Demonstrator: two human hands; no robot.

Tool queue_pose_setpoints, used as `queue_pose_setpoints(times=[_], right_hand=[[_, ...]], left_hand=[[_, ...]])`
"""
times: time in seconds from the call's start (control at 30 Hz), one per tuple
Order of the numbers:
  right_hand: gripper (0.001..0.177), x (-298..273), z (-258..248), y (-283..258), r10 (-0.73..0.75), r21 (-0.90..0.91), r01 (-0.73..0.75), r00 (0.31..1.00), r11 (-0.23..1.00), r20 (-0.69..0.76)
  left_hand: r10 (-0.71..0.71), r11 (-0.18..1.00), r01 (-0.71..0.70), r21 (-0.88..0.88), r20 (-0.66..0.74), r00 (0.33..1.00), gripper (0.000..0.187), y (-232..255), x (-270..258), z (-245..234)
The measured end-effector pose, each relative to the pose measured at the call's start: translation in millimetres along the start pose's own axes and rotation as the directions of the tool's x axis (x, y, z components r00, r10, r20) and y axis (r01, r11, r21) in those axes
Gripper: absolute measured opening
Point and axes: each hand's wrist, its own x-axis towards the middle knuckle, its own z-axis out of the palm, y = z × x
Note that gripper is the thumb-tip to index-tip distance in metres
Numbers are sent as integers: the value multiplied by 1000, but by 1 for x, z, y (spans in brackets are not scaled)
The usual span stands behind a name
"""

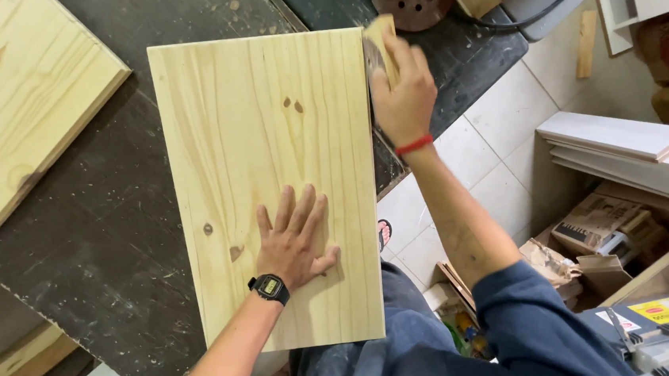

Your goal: Manual sanding of a wooden board's edges and surfaces using various sanding tools in a workshop.

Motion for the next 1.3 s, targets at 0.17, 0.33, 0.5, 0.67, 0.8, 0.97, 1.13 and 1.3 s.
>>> queue_pose_setpoints(times=[0.17,0.33,0.5,0.67,0.8,0.97,1.13,1.3], right_hand=[[49,19,18,4,-93,-36,91,994,995,-54],[51,-7,-4,-6,8,-12,-8,1000,1000,16],[62,18,20,-4,-82,-93,81,997,992,-5],[53,2,11,-4,-30,-121,34,999,992,37],[58,25,25,-2,-29,-94,28,1000,995,-4],[56,0,6,-17,25,-138,-18,998,990,50],[55,45,25,-19,-76,-162,74,997,984,-10],[55,-6,4,-20,7,-153,-1,999,988,42]], left_hand=[[-14,1000,14,3,23,1000,95,2,-4,1],[-14,1000,15,-9,53,999,99,0,-1,4],[-16,1000,16,7,58,998,98,2,-3,1],[-24,1000,24,0,36,999,94,1,1,2],[-32,999,32,-1,22,999,95,2,1,2],[-28,999,28,22,15,999,95,1,4,-1],[-18,999,17,29,38,999,98,1,3,-2],[-27,1000,27,5,-6,1000,95,1,2,-3]])
